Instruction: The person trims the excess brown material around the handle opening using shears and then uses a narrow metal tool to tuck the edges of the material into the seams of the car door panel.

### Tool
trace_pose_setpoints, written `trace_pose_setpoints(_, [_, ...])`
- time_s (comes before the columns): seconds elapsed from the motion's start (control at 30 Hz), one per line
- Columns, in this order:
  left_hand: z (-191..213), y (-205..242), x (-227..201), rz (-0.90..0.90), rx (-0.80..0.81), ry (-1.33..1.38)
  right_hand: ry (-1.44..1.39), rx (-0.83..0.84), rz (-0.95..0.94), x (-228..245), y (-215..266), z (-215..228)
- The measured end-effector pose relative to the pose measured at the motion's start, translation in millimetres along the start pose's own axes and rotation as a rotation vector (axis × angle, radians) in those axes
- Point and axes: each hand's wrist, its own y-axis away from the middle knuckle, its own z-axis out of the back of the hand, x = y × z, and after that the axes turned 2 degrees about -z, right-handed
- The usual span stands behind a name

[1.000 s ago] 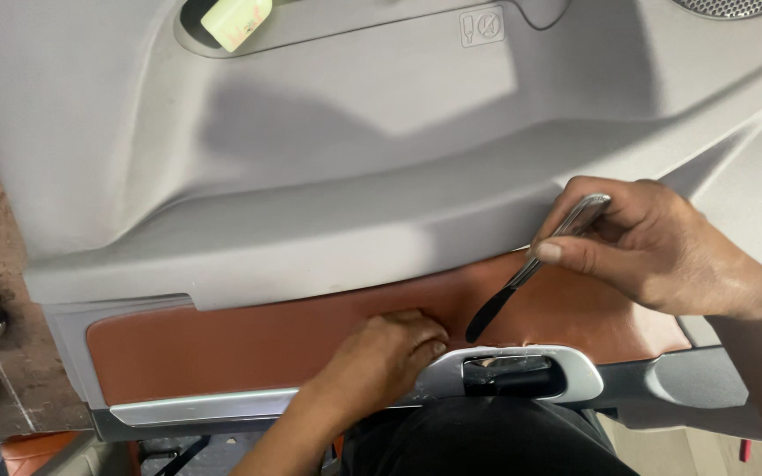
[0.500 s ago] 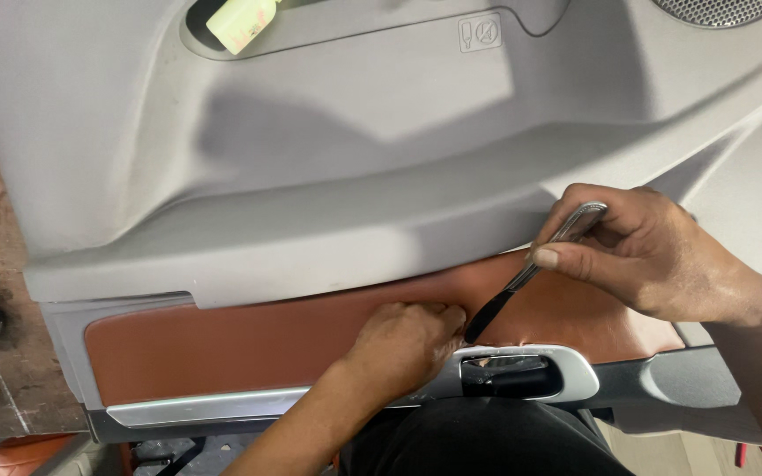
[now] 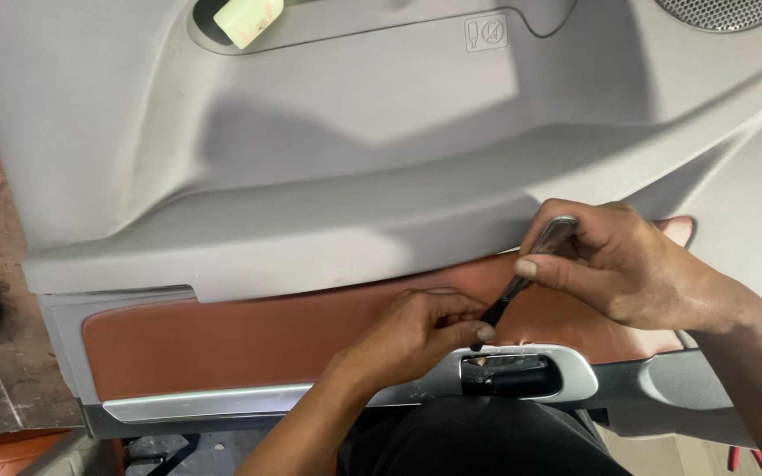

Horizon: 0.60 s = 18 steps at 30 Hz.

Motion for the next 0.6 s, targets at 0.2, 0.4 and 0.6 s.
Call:
trace_pose_setpoints(0.2, [-5,-12,2,-0.021,0.002,0.018,0.077,-0.048,-0.05,5,-3,1])
trace_pose_setpoints(0.4, [-3,-11,-5,-0.02,-0.005,-0.011,0.106,-0.063,-0.079,5,-4,1])
trace_pose_setpoints(0.6, [-4,-10,-8,0.034,0.011,-0.132,0.092,-0.055,-0.02,-2,-6,-4])
